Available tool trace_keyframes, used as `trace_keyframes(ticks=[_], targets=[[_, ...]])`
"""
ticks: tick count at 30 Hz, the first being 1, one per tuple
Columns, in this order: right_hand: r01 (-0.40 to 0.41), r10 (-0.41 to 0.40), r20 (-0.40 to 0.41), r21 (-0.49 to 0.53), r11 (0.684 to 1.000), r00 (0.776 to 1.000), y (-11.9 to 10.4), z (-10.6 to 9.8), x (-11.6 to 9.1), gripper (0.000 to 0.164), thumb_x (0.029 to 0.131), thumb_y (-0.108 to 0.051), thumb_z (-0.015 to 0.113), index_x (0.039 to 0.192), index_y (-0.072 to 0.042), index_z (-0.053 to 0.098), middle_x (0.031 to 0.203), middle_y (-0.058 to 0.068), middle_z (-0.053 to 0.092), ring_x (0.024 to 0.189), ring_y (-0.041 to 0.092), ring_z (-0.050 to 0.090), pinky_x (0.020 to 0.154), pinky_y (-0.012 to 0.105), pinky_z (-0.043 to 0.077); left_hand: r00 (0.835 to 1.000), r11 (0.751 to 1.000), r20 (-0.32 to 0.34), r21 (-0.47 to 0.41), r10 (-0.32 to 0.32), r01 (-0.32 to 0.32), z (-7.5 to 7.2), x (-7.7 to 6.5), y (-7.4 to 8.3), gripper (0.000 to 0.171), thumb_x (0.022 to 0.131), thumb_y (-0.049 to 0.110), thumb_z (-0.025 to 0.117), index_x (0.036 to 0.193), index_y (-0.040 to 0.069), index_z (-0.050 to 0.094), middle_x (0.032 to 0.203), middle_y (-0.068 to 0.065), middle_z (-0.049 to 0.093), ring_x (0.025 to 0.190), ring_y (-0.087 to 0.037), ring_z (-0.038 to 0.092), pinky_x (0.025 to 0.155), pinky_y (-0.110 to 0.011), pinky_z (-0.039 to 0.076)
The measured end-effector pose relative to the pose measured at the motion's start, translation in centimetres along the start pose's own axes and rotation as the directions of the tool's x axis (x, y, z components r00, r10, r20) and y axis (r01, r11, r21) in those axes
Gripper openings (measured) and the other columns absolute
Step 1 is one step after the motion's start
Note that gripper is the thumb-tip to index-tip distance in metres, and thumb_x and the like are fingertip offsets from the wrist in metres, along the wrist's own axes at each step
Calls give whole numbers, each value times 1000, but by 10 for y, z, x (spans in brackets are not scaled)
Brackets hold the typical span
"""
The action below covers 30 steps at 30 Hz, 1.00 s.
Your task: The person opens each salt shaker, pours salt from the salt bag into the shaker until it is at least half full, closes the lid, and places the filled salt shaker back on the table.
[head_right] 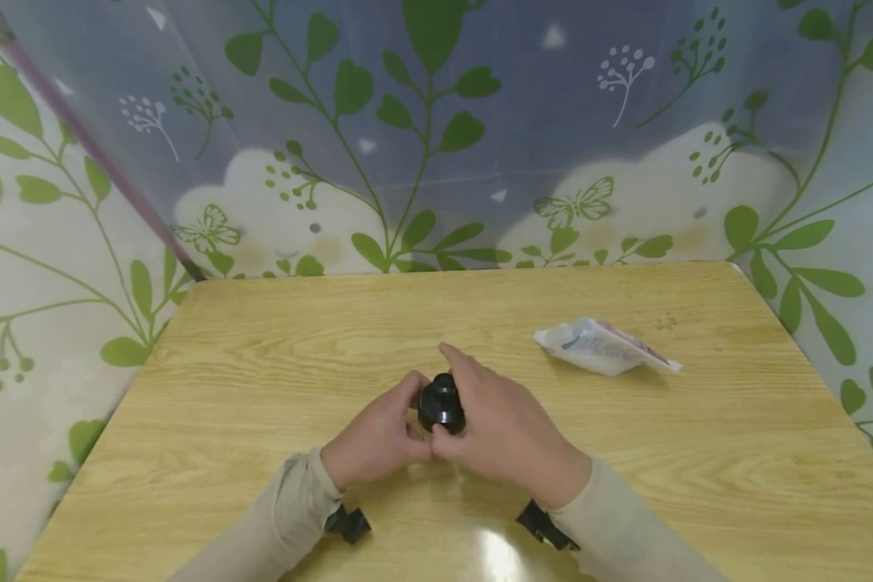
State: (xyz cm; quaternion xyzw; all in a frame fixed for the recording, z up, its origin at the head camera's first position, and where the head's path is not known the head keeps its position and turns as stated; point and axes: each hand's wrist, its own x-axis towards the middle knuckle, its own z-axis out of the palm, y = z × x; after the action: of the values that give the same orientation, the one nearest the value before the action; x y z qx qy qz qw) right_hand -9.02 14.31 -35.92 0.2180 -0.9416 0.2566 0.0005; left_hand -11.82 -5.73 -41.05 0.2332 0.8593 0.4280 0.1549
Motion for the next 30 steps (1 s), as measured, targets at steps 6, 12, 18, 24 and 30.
trace_keyframes(ticks=[6, 12, 18, 24, 30], targets=[[8, -8, -2, 11, 1000, 1000, 0, 1, -1, 94, 83, -33, 75, 159, -3, 29, 134, 12, 64, 108, 23, 67, 86, 42, 57, 1000, 1000, 0, 10, -2, 2, 0, 0, 0, 55, 83, 33, 85, 124, 19, 53, 122, 4, 66, 106, -12, 63, 78, -28, 52], [-51, 51, 4, 6, 999, 999, 0, 0, 0, 99, 87, -51, 77, 160, -5, 28, 129, 14, 66, 103, 25, 69, 80, 42, 58, 1000, 1000, -2, 13, 8, -8, 0, -1, 0, 53, 83, 30, 85, 123, 18, 52, 120, 4, 66, 109, -14, 64, 81, -29, 53], [-70, 70, -10, -31, 997, 997, 0, -2, 0, 95, 88, -55, 76, 158, -6, 35, 120, 11, 71, 88, 19, 68, 70, 38, 55, 1000, 1000, -3, 10, -10, 10, 0, -1, 0, 58, 78, 42, 90, 118, 22, 52, 116, 7, 67, 105, -12, 65, 85, -32, 52], [-9, 8, -28, -27, 1000, 1000, 0, -1, 0, 90, 88, -42, 78, 156, -1, 35, 121, 18, 70, 99, 27, 70, 81, 44, 58, 1000, 1000, 10, -21, -6, 6, 0, -1, 1, 53, 82, 29, 87, 121, 19, 53, 120, 4, 66, 92, -11, 65, 73, -27, 54], [32, -33, -44, -14, 999, 999, 0, 2, 1, 89, 85, -32, 79, 155, 1, 35, 120, 17, 69, 102, 26, 69, 87, 44, 57, 1000, 1000, 16, -22, -20, 21, 0, 0, 0, 52, 82, 28, 86, 122, 20, 53, 121, 3, 66, 88, -10, 65, 72, -27, 54]])
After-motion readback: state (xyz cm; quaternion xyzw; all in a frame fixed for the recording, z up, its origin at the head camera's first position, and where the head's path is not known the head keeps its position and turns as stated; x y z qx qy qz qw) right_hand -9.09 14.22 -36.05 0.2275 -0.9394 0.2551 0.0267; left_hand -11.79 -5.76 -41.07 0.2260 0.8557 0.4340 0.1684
